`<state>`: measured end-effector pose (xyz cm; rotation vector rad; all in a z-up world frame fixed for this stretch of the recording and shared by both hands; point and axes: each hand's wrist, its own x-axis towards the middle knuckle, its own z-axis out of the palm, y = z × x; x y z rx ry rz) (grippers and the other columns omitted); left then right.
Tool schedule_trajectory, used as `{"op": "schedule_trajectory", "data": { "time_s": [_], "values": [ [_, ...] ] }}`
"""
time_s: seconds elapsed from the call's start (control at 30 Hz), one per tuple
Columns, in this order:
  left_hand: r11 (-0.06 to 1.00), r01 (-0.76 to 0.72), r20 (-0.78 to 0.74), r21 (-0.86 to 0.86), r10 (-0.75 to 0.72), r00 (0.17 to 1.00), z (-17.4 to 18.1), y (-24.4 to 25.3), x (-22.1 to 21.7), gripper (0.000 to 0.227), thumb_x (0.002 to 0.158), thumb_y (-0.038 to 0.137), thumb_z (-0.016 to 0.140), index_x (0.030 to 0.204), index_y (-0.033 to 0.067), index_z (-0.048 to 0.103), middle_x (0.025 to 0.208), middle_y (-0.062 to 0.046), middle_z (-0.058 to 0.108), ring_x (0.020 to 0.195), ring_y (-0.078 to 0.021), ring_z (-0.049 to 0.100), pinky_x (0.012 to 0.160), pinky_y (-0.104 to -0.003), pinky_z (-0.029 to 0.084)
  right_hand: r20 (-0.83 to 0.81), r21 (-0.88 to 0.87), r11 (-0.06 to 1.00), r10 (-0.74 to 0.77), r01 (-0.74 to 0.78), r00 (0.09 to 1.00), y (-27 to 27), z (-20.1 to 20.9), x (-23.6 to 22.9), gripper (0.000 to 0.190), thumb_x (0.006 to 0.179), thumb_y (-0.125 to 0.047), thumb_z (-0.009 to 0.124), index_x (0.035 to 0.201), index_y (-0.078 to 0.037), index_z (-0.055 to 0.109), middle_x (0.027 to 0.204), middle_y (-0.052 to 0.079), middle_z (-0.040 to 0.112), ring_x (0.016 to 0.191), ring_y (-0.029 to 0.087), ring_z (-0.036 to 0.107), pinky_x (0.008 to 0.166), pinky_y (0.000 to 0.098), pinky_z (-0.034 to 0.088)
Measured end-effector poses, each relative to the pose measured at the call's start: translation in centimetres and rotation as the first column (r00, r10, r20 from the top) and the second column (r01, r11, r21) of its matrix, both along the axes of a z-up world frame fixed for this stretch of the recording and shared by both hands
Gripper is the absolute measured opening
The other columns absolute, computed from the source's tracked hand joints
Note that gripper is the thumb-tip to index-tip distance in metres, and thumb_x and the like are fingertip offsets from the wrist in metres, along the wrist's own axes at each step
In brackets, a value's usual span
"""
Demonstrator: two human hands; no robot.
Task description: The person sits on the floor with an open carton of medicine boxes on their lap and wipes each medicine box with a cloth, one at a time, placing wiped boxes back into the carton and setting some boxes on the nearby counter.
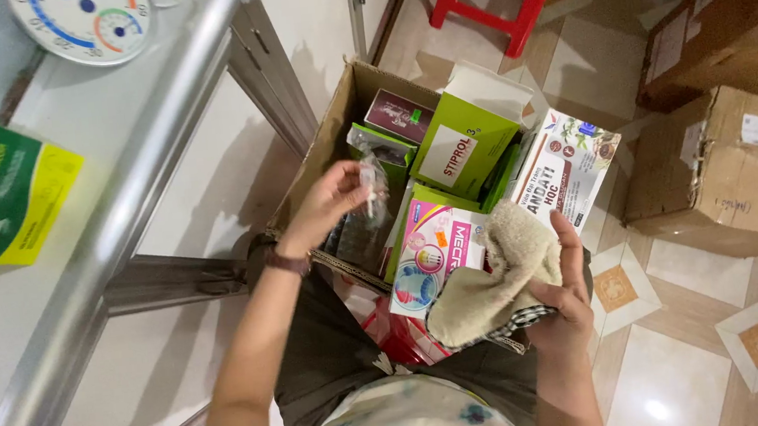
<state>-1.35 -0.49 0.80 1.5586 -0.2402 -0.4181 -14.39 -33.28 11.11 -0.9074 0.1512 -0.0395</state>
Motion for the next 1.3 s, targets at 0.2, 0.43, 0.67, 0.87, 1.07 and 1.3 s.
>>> {"op": "schedule_trajectory", "data": {
  "time_s": [0.2, 0.43, 0.67, 0.87, 1.07, 1.3],
  "values": [
    [0.867, -0.243, -0.167, -0.434, 0.188, 0.968, -0.4, -3.3, -6.0, 0.047, 0.1, 0.025, 0.071, 0.139, 0.0073, 0.054, 0.124, -0.008, 0.067, 0.112, -0.0183, 0.067, 0.096, -0.036, 0.057, -0.105, 0.221, 0.972, 0.106, -0.081, 0.989, -1.9, -7.6, -1.4, 0.076, 0.081, -0.006, 0.059, 0.152, 0.011, 0.041, 0.14, 0.028, 0.057, 0.128, 0.039, 0.06, 0.113, 0.048, 0.046],
    [0.656, -0.275, -0.24, -0.703, 0.145, 0.96, 4.6, -7.8, -11.0, 0.06, 0.099, 0.028, 0.066, 0.151, 0.0128, 0.041, 0.13, -0.009, 0.064, 0.113, -0.0272, 0.069, 0.095, -0.042, 0.06, -0.177, 0.079, 0.997, 0.038, -0.024, 0.983, 0.4, -9.0, -3.0, 0.054, 0.094, -0.009, 0.062, 0.146, 0.001, 0.054, 0.128, 0.025, 0.065, 0.109, 0.036, 0.066, 0.091, 0.0451, 0.057],
    [0.68, -0.223, -0.171, -0.698, 0.144, 0.975, 5.6, -10.1, -13.0, 0.059, 0.103, 0.029, 0.063, 0.151, 0.0127, 0.034, 0.134, -0.013, 0.062, 0.127, -0.0286, 0.063, 0.104, -0.044, 0.056, -0.008, -0.597, 0.792, 0.148, -0.123, 0.989, 4.5, -7.5, -4.6, 0.045, 0.094, -0.01, 0.075, 0.137, -0.005, 0.06, 0.118, 0.013, 0.07, 0.103, 0.015, 0.066, 0.088, 0.0268, 0.056],
    [0.794, -0.209, -0.028, -0.571, 0.235, 0.971, 5.9, -10.0, -12.9, 0.051, 0.104, 0.032, 0.06, 0.141, 0.0037, 0.04, 0.134, -0.014, 0.063, 0.131, -0.0247, 0.063, 0.104, -0.04, 0.056, 0.301, -0.854, 0.46, 0.053, 0.244, 0.952, 4.5, -5.9, -4.8, 0.03, 0.087, -0.011, 0.082, 0.113, -0.002, 0.068, 0.115, 0.006, 0.071, 0.096, 0.011, 0.068, 0.082, 0.0246, 0.054],
    [0.793, -0.354, -0.149, -0.497, 0.324, 0.934, 3.8, -10.0, -12.4, 0.033, 0.105, 0.027, 0.064, 0.121, -0.0019, 0.065, 0.109, -0.01, 0.073, 0.103, -0.0166, 0.07, 0.095, -0.035, 0.059, 0.174, -0.693, 0.711, 0.006, 0.118, 0.985, 2.1, -8.1, -4.7, 0.018, 0.094, -0.001, 0.07, 0.112, -0.002, 0.07, 0.104, 0.002, 0.072, 0.084, 0.006, 0.065, 0.074, 0.0222, 0.054],
    [0.772, -0.362, -0.266, -0.522, 0.256, 0.929, 3.6, -11.1, -11.9, 0.031, 0.101, 0.019, 0.066, 0.127, 0.0012, 0.065, 0.094, -0.006, 0.071, 0.088, -0.0147, 0.073, 0.085, -0.034, 0.065, -0.127, -0.192, 0.979, -0.093, 0.067, 0.988, -0.3, -8.4, -3.7, 0.007, 0.094, 0.0, 0.065, 0.099, -0.002, 0.069, 0.088, 0.002, 0.07, 0.076, 0.009, 0.064, 0.068, 0.0254, 0.053]
  ]
}}
